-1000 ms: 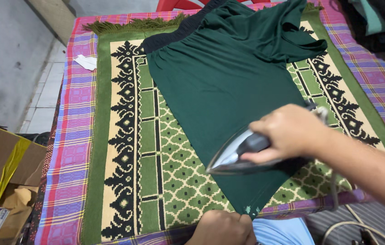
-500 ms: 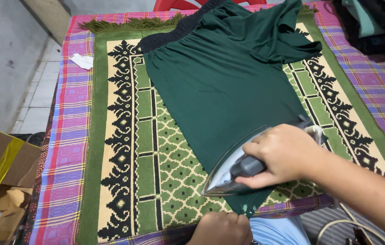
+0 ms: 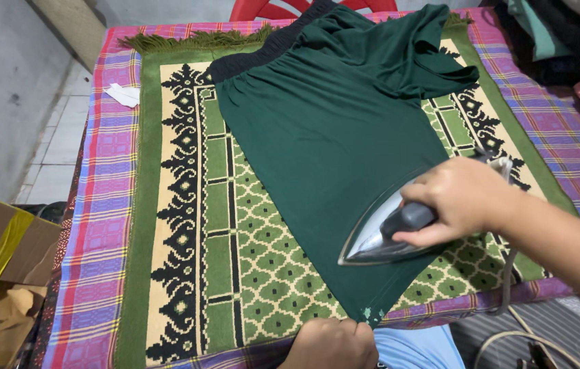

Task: The person irons a dark green dress laid on a patterned tablecloth. They smooth the fabric with their hands, use a steam iron to press the body and neckline, then flip the dress to inspect the back before continuing to iron.

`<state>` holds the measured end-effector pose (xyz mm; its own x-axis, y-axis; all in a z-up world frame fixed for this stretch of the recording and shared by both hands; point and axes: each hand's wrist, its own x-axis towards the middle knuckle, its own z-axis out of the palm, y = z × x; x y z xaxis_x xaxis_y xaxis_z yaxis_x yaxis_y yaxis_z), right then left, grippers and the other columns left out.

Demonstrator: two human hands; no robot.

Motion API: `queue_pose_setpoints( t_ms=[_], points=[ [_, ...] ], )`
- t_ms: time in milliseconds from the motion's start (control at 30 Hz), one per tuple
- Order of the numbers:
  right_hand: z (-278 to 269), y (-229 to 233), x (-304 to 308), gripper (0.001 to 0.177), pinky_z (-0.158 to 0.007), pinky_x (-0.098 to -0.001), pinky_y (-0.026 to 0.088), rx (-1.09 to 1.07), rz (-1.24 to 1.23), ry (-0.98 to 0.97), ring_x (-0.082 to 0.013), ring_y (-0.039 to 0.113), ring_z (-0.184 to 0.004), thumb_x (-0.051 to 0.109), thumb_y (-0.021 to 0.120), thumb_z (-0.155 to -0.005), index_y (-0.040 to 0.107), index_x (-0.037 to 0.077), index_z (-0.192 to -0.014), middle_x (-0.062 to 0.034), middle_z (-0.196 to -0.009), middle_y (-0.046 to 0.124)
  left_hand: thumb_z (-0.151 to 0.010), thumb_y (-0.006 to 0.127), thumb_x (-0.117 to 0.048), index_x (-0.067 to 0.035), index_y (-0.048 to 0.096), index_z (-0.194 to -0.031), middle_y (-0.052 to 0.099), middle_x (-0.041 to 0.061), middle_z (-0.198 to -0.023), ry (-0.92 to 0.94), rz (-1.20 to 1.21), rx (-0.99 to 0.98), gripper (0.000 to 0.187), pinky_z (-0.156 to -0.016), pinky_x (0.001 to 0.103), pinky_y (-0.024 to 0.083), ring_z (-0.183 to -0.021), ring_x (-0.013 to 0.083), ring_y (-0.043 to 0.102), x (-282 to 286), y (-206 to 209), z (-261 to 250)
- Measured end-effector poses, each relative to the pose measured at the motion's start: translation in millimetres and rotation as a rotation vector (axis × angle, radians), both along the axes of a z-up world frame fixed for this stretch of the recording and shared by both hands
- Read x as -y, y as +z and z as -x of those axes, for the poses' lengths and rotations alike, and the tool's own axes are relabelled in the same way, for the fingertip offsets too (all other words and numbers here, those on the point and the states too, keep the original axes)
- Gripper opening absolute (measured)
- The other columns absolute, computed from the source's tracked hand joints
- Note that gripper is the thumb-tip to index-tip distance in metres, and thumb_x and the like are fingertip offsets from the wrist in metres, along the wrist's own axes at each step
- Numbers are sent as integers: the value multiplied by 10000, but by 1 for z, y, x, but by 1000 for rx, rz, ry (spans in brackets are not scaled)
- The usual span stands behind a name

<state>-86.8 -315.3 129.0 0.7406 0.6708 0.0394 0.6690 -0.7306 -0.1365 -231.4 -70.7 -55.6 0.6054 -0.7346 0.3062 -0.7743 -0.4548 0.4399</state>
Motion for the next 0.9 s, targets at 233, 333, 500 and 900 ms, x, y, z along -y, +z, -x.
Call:
queue_pose_setpoints(
  t_ms=[233, 333, 500, 900],
  points=[
    [26, -9, -26, 494, -402, -439, 498, -12, -27, 130, -346, 645, -478, 589, 814, -664, 682, 114, -635, -100, -527, 617, -933, 657, -182, -108, 632, -746, 647, 34, -712, -270, 434, -83, 203, -821, 364, 613, -785, 208, 732, -20, 18, -12],
    [38, -13, -40, 527, -417, -443, 493, -32, -40, 115, -330, 633, -439, 612, 799, -696, 647, 111, -634, -92, -528, 600, -964, 649, -145, -85, 638, -821, 632, 54, -749, -384, 425, -195, 156, -757, 351, 573, -753, 218, 698, -30, 45, -33],
    [44, -15, -44, 583, -450, -449, 508, 7, -52, 85, -351, 641, -476, 633, 801, -687, 644, 78, -603, -117, -537, 611, -881, 698, -131, -85, 676, -852, 620, 87, -738, -85, 489, 79, 59, -649, 360, 518, -669, 259, 653, -40, 113, -87],
    [11, -1, 17, 571, -481, -465, 529, 22, 95, -263, -378, 665, -503, 641, 828, -627, 728, 83, -697, -132, -596, 669, -944, 582, -480, -1, 528, -1418, 461, 197, -1528, 405, -13, 200, 676, -1154, 578, 257, -1432, 345, 387, -2, 60, -208]
  ],
)
